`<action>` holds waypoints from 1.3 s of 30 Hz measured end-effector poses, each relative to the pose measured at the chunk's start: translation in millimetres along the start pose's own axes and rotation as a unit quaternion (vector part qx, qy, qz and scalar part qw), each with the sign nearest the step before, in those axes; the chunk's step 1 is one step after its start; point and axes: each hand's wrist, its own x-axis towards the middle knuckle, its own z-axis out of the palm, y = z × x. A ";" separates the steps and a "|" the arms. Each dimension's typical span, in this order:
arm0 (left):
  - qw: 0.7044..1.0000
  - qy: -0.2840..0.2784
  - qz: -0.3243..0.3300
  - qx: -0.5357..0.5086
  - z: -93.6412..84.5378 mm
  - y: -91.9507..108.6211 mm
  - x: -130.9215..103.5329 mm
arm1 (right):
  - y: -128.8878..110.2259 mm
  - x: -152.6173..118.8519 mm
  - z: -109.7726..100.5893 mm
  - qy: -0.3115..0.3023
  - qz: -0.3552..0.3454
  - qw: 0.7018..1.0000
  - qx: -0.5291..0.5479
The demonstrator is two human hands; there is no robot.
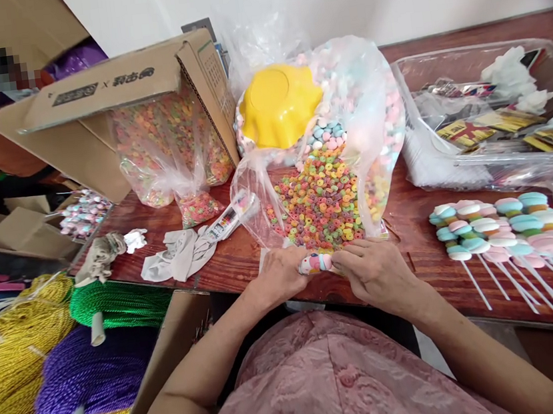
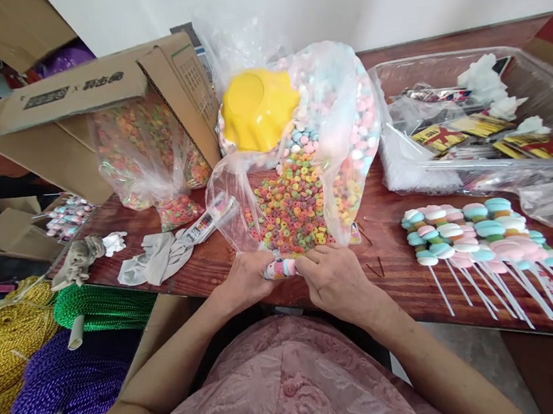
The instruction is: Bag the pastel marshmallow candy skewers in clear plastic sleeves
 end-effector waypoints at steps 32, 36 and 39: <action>0.982 -0.009 -0.030 -0.187 4.1 0.0 -6.9 | 1.5 5.4 0.7 0.007 0.024 0.996 0.087; 0.980 -0.005 -0.020 -0.195 4.0 1.6 -6.0 | 0.6 -4.2 -1.7 -0.010 0.007 0.999 0.030; 0.978 -0.025 0.008 -0.208 7.0 8.9 -2.7 | -11.4 -5.2 3.5 0.024 -0.009 1.000 0.005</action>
